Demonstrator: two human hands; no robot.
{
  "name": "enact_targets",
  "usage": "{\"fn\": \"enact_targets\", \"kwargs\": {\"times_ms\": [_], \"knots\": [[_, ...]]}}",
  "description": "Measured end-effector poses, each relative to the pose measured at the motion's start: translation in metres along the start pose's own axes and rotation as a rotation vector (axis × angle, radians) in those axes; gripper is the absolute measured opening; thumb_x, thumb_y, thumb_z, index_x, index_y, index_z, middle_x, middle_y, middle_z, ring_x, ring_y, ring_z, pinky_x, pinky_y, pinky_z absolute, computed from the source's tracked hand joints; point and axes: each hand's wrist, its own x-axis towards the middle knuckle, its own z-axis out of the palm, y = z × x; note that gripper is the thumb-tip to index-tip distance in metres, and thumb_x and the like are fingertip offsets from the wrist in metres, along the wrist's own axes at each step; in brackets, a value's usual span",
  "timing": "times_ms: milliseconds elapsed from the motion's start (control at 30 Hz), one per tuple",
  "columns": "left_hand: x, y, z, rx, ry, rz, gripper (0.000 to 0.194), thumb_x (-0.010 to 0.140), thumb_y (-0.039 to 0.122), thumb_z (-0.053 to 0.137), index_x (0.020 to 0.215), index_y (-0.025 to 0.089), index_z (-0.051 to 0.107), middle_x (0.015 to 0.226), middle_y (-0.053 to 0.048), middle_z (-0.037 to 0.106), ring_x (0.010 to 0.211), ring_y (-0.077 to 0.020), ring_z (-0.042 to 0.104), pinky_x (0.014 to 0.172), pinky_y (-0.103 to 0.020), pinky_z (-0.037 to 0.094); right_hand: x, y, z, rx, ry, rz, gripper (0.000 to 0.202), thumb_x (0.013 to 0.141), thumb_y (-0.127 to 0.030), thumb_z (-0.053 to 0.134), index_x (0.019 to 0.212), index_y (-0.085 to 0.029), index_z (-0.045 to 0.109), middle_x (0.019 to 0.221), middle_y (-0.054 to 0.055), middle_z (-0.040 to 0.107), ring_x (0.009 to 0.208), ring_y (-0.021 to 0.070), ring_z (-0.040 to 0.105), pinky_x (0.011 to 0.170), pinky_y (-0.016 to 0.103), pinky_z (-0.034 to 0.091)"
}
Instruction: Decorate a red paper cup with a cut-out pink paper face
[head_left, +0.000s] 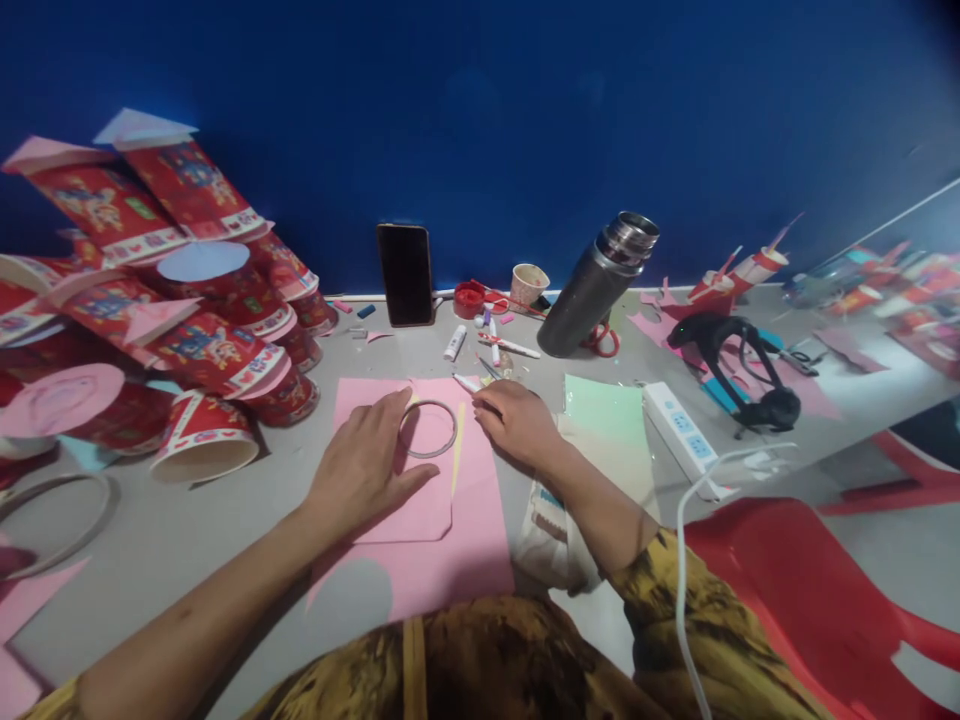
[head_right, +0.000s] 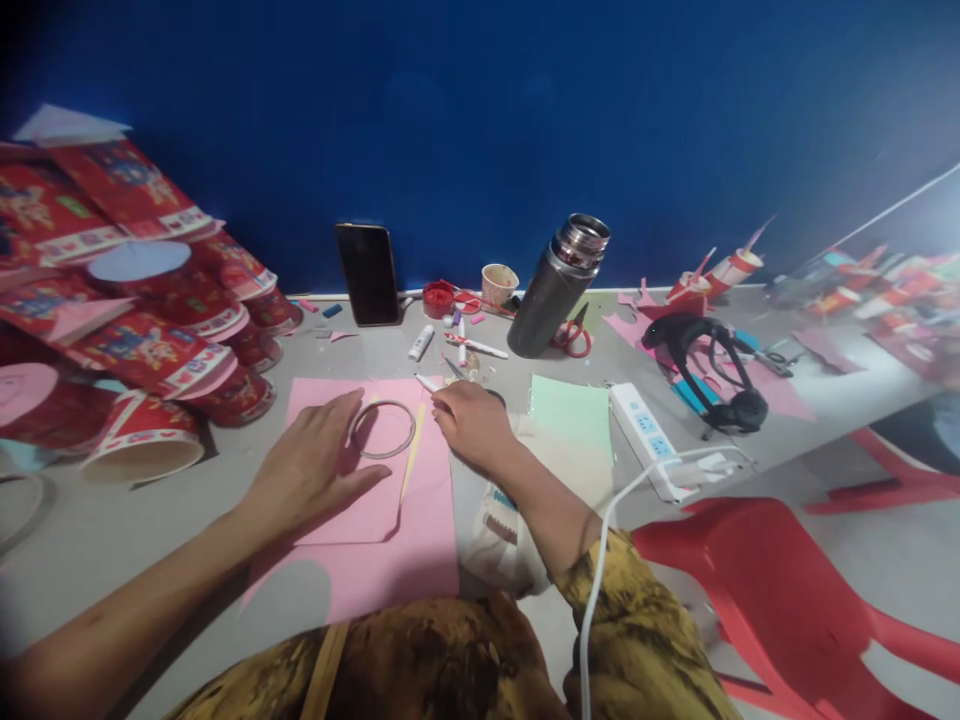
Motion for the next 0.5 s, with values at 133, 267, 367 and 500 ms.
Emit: {"fn": "enact_targets", "kwargs": {"times_ms": [133, 267, 367, 500], "knots": [[0.005, 0.005, 0.004, 0.016, -0.045, -0.016, 0.073, 0.094, 0.043, 0.064, 0.153, 0.009, 0.037, 0.129, -0.022, 0.070, 0.114, -0.0398, 0.064, 0.093, -0.052, 0.052, 0.000, -0.003, -0.002, -0.040, -0.006, 0.008, 0.018, 0.101, -0.022, 0.063, 0.114, -0.020, 0.075, 0.117, 0.009, 0.075, 0.114, 0.0249, 0.065, 0.100, 0.036, 0.048], [0.005, 0.008, -0.008, -0.038, -0.011, -0.067, 0.074, 0.090, 0.047, 0.068, 0.149, 0.010, 0.041, 0.128, -0.021, 0.070, 0.115, -0.0393, 0.065, 0.095, -0.051, 0.053, 0.000, -0.001, -0.002, -0.070, 0.014, 0.030, 0.021, 0.103, -0.024, 0.060, 0.119, -0.020, 0.074, 0.122, 0.010, 0.074, 0.118, 0.0262, 0.063, 0.103, 0.038, 0.048], [-0.008, -0.001, -0.032, -0.040, 0.040, -0.056, 0.075, 0.091, 0.050, 0.064, 0.149, 0.009, 0.040, 0.132, -0.024, 0.066, 0.120, -0.0410, 0.063, 0.103, -0.054, 0.050, 0.000, 0.002, -0.002, -0.064, 0.019, 0.041, 0.022, 0.104, -0.023, 0.059, 0.119, -0.019, 0.074, 0.123, 0.011, 0.074, 0.119, 0.0265, 0.062, 0.105, 0.039, 0.047], [-0.046, -0.029, -0.066, 0.019, 0.072, -0.119, 0.071, 0.092, 0.060, 0.058, 0.147, 0.018, 0.042, 0.134, -0.021, 0.064, 0.121, -0.0420, 0.063, 0.106, -0.058, 0.049, 0.001, 0.005, -0.002, -0.053, 0.021, 0.042, 0.021, 0.103, -0.022, 0.059, 0.117, -0.019, 0.075, 0.120, 0.011, 0.075, 0.117, 0.0270, 0.062, 0.104, 0.040, 0.047]]}}
